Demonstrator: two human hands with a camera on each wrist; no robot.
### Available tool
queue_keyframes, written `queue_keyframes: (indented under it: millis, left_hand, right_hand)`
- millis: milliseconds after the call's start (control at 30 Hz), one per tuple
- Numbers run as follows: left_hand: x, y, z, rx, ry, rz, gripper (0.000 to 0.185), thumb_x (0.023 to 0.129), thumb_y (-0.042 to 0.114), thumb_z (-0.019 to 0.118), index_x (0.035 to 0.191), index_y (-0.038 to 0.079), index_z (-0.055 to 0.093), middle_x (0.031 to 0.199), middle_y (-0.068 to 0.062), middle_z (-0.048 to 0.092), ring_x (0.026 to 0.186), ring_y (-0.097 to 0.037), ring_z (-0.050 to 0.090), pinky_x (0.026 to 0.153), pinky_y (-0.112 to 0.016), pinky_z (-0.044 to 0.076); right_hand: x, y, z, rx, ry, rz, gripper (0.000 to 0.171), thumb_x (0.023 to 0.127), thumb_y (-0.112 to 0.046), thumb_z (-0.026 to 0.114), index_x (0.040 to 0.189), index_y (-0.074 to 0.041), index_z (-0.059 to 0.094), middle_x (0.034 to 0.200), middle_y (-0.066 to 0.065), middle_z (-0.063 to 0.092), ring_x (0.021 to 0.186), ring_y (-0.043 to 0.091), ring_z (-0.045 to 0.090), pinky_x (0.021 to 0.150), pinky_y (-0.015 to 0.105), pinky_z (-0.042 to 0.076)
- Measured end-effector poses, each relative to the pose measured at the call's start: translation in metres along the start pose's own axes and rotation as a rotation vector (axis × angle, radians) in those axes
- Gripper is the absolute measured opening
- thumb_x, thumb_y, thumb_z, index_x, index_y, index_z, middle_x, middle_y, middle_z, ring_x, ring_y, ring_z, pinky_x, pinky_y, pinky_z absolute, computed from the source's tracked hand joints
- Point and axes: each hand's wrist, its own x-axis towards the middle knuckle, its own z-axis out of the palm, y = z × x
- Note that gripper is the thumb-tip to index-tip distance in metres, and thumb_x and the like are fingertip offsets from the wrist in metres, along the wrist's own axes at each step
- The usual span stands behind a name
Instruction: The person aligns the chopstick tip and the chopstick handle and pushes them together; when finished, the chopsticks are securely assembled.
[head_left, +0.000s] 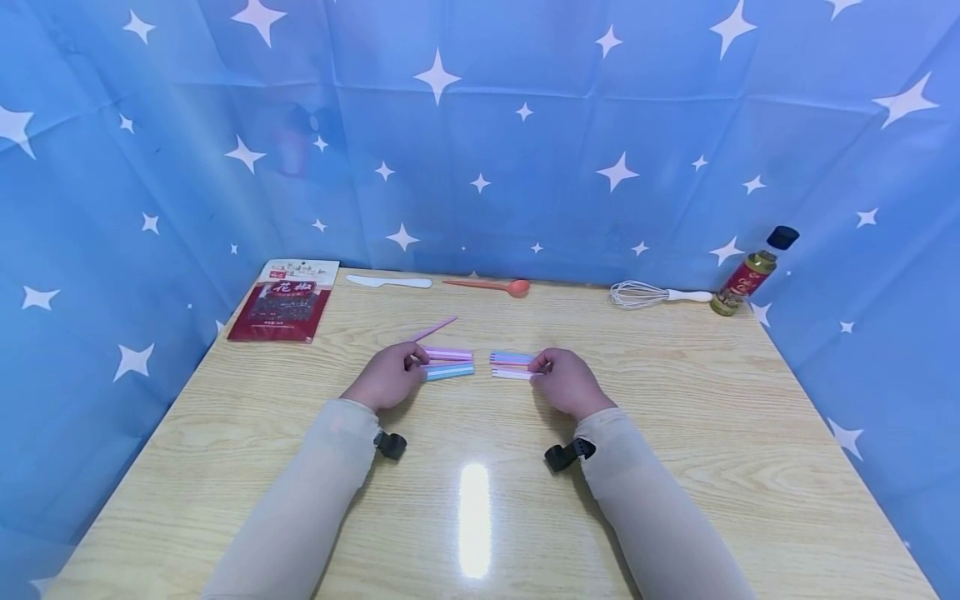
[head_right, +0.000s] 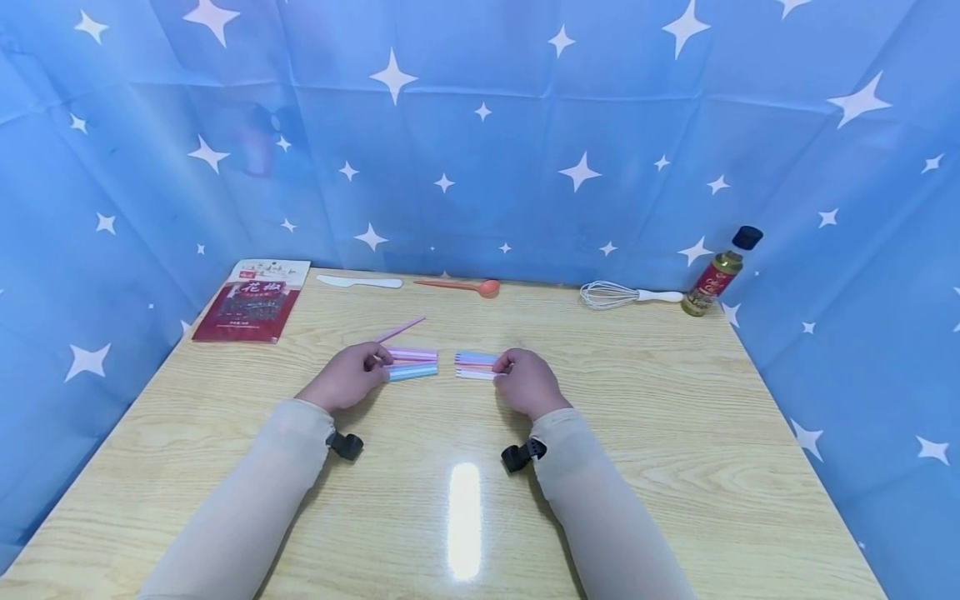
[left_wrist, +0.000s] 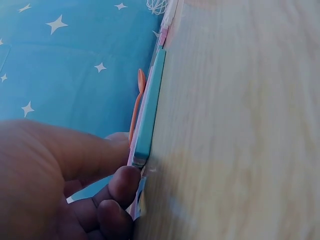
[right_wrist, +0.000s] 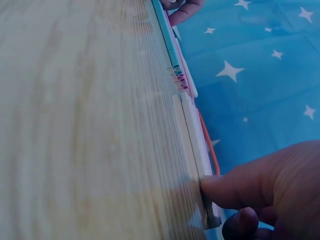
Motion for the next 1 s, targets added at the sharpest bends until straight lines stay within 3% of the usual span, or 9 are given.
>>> queue_keyframes:
  millis: [533, 1000]
  left_hand:
    - [0.0022, 0.0014, 0.0015, 0.052, -0.016, -0.031, 0.009, 0.103, 0.013, 0.065, 0.109, 0.008, 0.067, 0.093, -0.004, 0.057, 0.086, -0.021, 0.054, 0.082, -0.038, 0.046]
    - [0.0008, 0.0032, 0.002, 0.047, 0.009, -0.042, 0.011, 0.106, 0.015, 0.059, 0.107, 0.007, 0.067, 0.096, -0.006, 0.061, 0.088, -0.022, 0.056, 0.085, -0.039, 0.047]
  right_hand:
    - [0.0, -0.0005, 0.0002, 0.009, -0.001, 0.007, 0.008, 0.099, -0.012, 0.07, 0.104, -0.007, 0.066, 0.087, 0.007, 0.057, 0.076, 0.023, 0.052, 0.066, 0.034, 0.041]
    - [-0.0013, -0.0008, 0.0002, 0.079, 0.024, -0.021, 0.007, 0.101, -0.015, 0.07, 0.104, -0.008, 0.07, 0.094, 0.008, 0.06, 0.082, 0.025, 0.052, 0.072, 0.035, 0.041]
